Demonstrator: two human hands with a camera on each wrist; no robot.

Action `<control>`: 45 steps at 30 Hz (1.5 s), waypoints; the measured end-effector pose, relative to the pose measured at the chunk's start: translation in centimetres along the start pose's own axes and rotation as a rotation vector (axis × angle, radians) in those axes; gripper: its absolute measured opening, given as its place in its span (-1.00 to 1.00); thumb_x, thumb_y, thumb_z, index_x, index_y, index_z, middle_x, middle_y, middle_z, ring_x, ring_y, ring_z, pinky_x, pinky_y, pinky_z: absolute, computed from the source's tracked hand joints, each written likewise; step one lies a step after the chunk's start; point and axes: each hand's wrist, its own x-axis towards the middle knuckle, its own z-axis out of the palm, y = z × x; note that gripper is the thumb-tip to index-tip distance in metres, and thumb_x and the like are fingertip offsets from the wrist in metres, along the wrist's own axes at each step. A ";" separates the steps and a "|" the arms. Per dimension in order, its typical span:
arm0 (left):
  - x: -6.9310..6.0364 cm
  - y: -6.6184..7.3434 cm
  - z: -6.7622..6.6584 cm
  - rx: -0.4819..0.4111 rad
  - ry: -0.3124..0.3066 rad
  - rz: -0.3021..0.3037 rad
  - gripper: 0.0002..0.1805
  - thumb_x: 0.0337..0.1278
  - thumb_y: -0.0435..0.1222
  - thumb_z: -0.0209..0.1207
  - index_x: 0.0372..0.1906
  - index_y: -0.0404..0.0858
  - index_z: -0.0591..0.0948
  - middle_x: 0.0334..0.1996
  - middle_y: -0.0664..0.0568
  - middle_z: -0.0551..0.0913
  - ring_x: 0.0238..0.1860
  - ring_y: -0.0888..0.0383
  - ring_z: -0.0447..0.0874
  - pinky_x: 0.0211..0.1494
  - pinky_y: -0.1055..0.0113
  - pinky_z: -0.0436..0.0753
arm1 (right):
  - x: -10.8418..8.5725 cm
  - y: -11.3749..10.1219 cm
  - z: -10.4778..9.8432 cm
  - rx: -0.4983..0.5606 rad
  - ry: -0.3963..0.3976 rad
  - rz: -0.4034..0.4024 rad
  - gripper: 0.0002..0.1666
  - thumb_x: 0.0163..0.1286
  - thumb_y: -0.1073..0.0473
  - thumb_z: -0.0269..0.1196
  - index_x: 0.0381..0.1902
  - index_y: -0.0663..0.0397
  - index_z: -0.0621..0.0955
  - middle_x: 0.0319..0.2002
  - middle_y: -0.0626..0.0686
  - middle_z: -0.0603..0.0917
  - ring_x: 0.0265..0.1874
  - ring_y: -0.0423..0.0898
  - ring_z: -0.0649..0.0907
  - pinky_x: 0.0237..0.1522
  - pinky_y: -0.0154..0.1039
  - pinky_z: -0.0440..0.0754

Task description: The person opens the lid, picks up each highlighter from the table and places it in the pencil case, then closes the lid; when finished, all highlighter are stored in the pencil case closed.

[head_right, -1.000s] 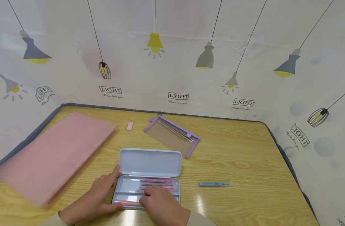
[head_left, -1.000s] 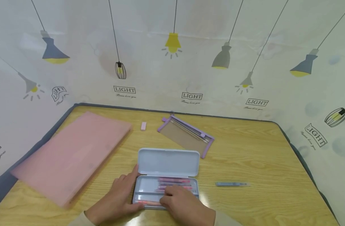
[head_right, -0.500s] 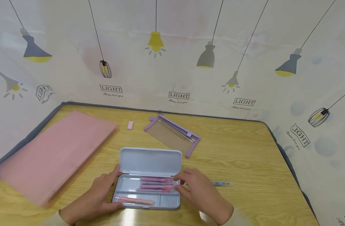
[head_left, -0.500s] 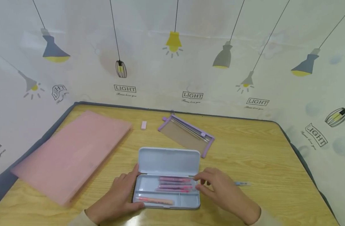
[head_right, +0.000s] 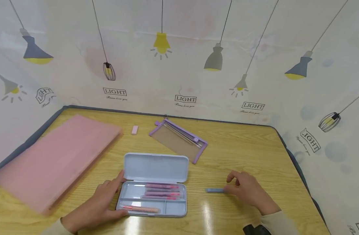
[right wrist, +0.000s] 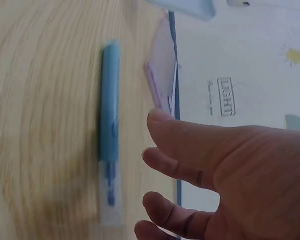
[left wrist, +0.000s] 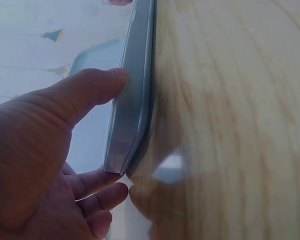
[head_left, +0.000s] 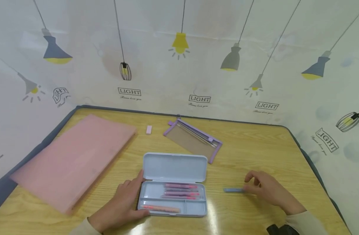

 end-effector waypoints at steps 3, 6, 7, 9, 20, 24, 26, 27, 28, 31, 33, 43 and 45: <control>0.0 0.0 0.0 -0.004 -0.005 0.001 0.29 -0.17 0.10 0.44 0.54 -0.39 -0.04 0.19 0.00 0.53 -0.05 0.17 0.37 0.02 0.20 0.28 | 0.0 1.1 0.0 -0.001 0.002 0.021 -0.69 0.34 0.00 0.30 -0.13 0.09 0.59 -0.41 0.00 0.50 -0.48 -0.13 0.40 -0.45 -0.27 0.35; 0.0 -0.1 0.0 0.001 0.003 0.004 0.30 -0.20 0.07 0.46 0.53 -0.40 -0.03 0.19 0.00 0.54 -0.04 0.16 0.38 0.02 0.20 0.29 | 0.0 1.8 0.1 0.007 -0.001 0.030 -0.73 0.32 0.02 0.32 -0.16 0.06 0.59 -0.47 -0.02 0.44 -0.50 -0.13 0.36 -0.44 -0.27 0.28; 0.0 -0.1 0.0 0.003 0.005 0.004 0.30 -0.21 0.06 0.47 0.53 -0.40 -0.03 0.18 0.02 0.55 -0.06 0.17 0.38 0.02 0.20 0.29 | 0.0 1.9 0.2 0.008 0.001 0.031 -0.74 0.32 0.02 0.32 -0.17 0.06 0.59 -0.49 -0.02 0.42 -0.50 -0.14 0.35 -0.44 -0.27 0.26; 0.1 -0.1 0.0 0.003 0.006 0.003 0.29 -0.21 0.06 0.47 0.53 -0.38 -0.02 0.16 0.05 0.55 -0.08 0.19 0.36 0.01 0.21 0.30 | 0.1 2.1 0.2 0.010 0.001 0.038 -0.75 0.32 0.03 0.32 -0.18 0.04 0.59 -0.49 -0.03 0.41 -0.48 -0.13 0.34 -0.41 -0.25 0.25; 0.0 0.0 0.0 -0.005 -0.006 -0.011 0.27 -0.19 0.04 0.48 0.53 -0.39 0.00 0.15 0.09 0.53 -0.08 0.20 0.35 0.04 0.16 0.32 | 0.2 2.4 0.5 0.005 0.014 0.053 -0.79 0.29 0.01 0.34 -0.27 -0.03 0.59 -0.59 -0.09 0.28 -0.57 -0.18 0.25 -0.45 -0.28 0.18; 0.0 -0.1 0.1 -0.006 -0.001 -0.009 0.27 -0.20 0.06 0.47 0.53 -0.38 0.00 0.14 0.10 0.53 -0.09 0.21 0.34 0.05 0.15 0.33 | 0.2 2.5 0.5 -0.002 0.013 0.045 -0.82 0.28 0.02 0.35 -0.31 -0.06 0.59 -0.64 -0.13 0.24 -0.61 -0.20 0.20 -0.48 -0.30 0.16; 0.0 -0.1 0.1 0.004 0.007 -0.001 0.27 -0.20 0.06 0.47 0.52 -0.39 0.01 0.14 0.10 0.53 -0.09 0.21 0.34 0.04 0.17 0.33 | 0.2 2.4 0.4 0.000 0.009 0.047 -0.82 0.27 0.02 0.36 -0.32 -0.07 0.59 -0.63 -0.13 0.24 -0.60 -0.20 0.21 -0.48 -0.30 0.17; 0.0 -0.1 0.1 0.011 0.011 0.003 0.27 -0.21 0.05 0.47 0.52 -0.40 0.01 0.15 0.10 0.53 -0.09 0.21 0.34 0.04 0.17 0.33 | 0.3 2.4 0.4 0.002 0.005 0.047 -0.82 0.27 0.02 0.36 -0.32 -0.06 0.59 -0.63 -0.12 0.25 -0.60 -0.19 0.22 -0.48 -0.30 0.17; 0.0 -0.1 0.1 0.017 0.015 0.007 0.27 -0.21 0.05 0.47 0.51 -0.42 0.02 0.15 0.09 0.54 -0.09 0.21 0.35 0.04 0.17 0.34 | 0.3 2.4 0.4 0.002 0.003 0.048 -0.82 0.26 0.02 0.36 -0.32 -0.06 0.60 -0.63 -0.12 0.26 -0.60 -0.18 0.23 -0.47 -0.30 0.18; 0.0 -0.2 0.1 0.019 0.021 0.012 0.26 -0.21 0.05 0.47 0.51 -0.41 0.02 0.14 0.09 0.54 -0.10 0.21 0.34 0.02 0.19 0.33 | 0.4 2.5 0.2 -0.020 0.004 0.036 -0.83 0.26 0.02 0.37 -0.33 -0.07 0.61 -0.53 -0.10 0.40 -0.50 -0.15 0.31 -0.40 -0.27 0.24; 0.0 -0.2 0.1 0.011 0.019 0.014 0.27 -0.20 0.06 0.47 0.52 -0.40 0.01 0.13 0.09 0.54 -0.11 0.22 0.34 0.02 0.19 0.33 | 0.5 2.5 0.2 -0.040 0.011 0.021 -0.84 0.24 0.03 0.38 -0.36 -0.08 0.63 -0.46 -0.08 0.48 -0.43 -0.13 0.34 -0.35 -0.26 0.26; 0.1 -0.2 0.1 0.019 0.028 0.032 0.26 -0.20 0.08 0.46 0.50 -0.42 0.03 0.07 0.08 0.55 -0.12 0.22 0.35 -0.02 0.20 0.32 | -0.4 0.8 -0.6 -0.005 -0.046 -0.073 -0.83 0.34 -0.04 0.29 -0.36 -0.13 0.63 -0.28 -0.08 0.60 -0.31 -0.25 0.58 -0.30 -0.32 0.51; 0.1 -0.2 0.1 0.019 0.031 0.033 0.26 -0.20 0.08 0.47 0.50 -0.42 0.03 0.07 0.08 0.56 -0.13 0.22 0.35 -0.03 0.21 0.32 | -0.6 -0.1 -0.7 0.017 -0.069 -0.092 -0.82 0.38 -0.05 0.25 -0.34 -0.12 0.62 -0.29 -0.10 0.63 -0.31 -0.28 0.61 -0.31 -0.32 0.54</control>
